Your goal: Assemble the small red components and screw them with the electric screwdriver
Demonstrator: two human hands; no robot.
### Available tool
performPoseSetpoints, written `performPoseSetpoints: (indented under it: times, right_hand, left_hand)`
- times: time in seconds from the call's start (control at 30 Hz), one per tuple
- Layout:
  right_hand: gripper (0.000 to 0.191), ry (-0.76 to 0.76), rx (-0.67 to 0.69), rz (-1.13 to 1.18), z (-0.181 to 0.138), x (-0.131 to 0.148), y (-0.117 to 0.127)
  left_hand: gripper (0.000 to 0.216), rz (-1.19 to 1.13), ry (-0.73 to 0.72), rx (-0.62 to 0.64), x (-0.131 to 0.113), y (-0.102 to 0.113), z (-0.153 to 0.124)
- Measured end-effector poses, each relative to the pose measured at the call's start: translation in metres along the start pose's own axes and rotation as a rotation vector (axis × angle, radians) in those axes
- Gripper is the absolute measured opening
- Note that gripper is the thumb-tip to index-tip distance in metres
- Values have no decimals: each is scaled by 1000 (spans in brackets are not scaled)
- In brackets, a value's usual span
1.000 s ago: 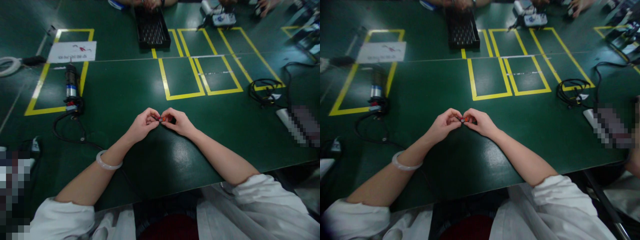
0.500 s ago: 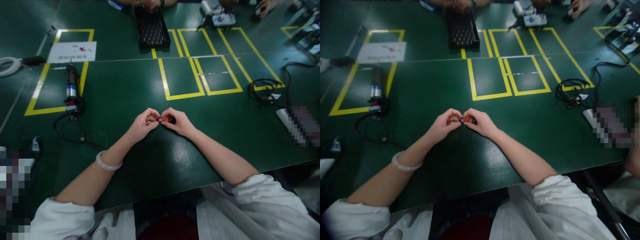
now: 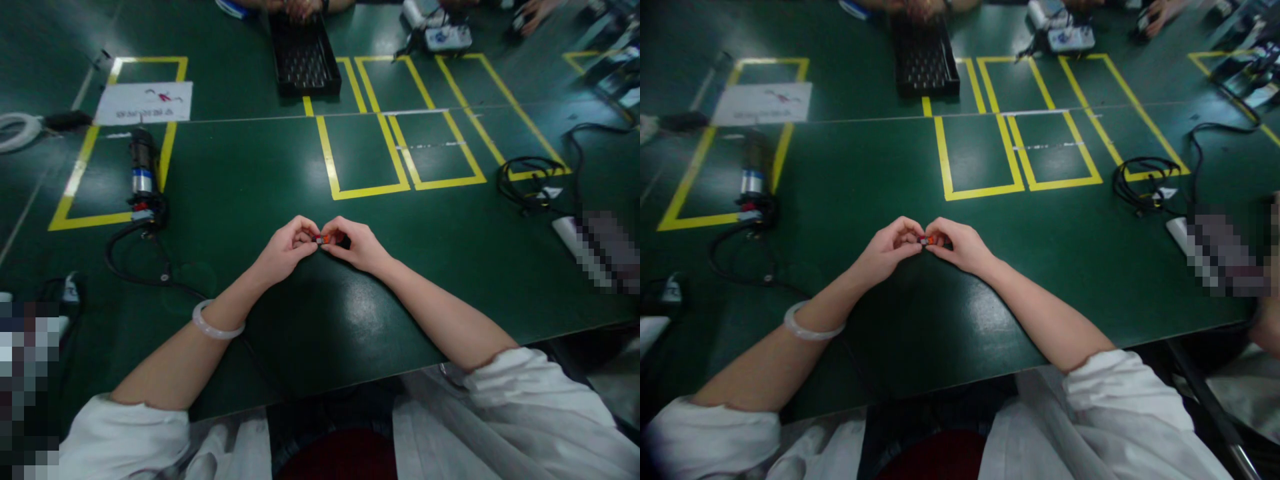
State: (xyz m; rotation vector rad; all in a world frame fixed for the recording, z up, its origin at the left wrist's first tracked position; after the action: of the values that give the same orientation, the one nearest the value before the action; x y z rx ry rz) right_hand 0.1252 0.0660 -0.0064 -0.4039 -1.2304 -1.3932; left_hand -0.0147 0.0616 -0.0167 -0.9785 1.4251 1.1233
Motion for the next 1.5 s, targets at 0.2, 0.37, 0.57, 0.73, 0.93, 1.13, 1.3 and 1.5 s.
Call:
performPoseSetpoints:
  times: [0.2,0.37,0.57,0.73,0.93,1.13,1.3,1.5]
  right_hand:
    - [11,0,2,-7,0,-1,0]
    - [10,0,4,-2,-1,0,-1]
    - [12,-28,-24,7,0,-2,4]
    - [13,-46,-33,11,1,-3,6]
    - [12,-49,-50,33,1,-3,6]
    - [12,-55,-41,35,1,-5,5]
    - [15,-46,-34,48,1,-6,5]
    - [14,-47,-42,75,1,-7,6]
  left_hand:
    - [21,-18,-1,5,-1,-1,0]
    - [21,-7,12,2,0,0,0]
    - [28,14,-4,5,2,0,0]
    - [29,17,-11,0,2,1,0]
    - [29,24,-23,-13,3,2,1]
    - [29,26,-23,-21,2,2,1]
    - [27,27,-21,-28,2,3,1]
    - [28,35,-16,-26,1,3,1]
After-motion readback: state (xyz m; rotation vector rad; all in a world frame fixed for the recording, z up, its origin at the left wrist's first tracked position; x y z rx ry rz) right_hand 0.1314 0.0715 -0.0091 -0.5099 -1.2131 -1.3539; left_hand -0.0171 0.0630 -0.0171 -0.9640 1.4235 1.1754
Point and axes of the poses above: each hand's wrist, its own z-axis towards the middle knuckle, its own y-axis out of the back of the hand, x = y × z, the point moved 7 cm from there along z, towards the middle knuckle, and after that the axes turned 9 degrees about -x, right-handed, at the moved point
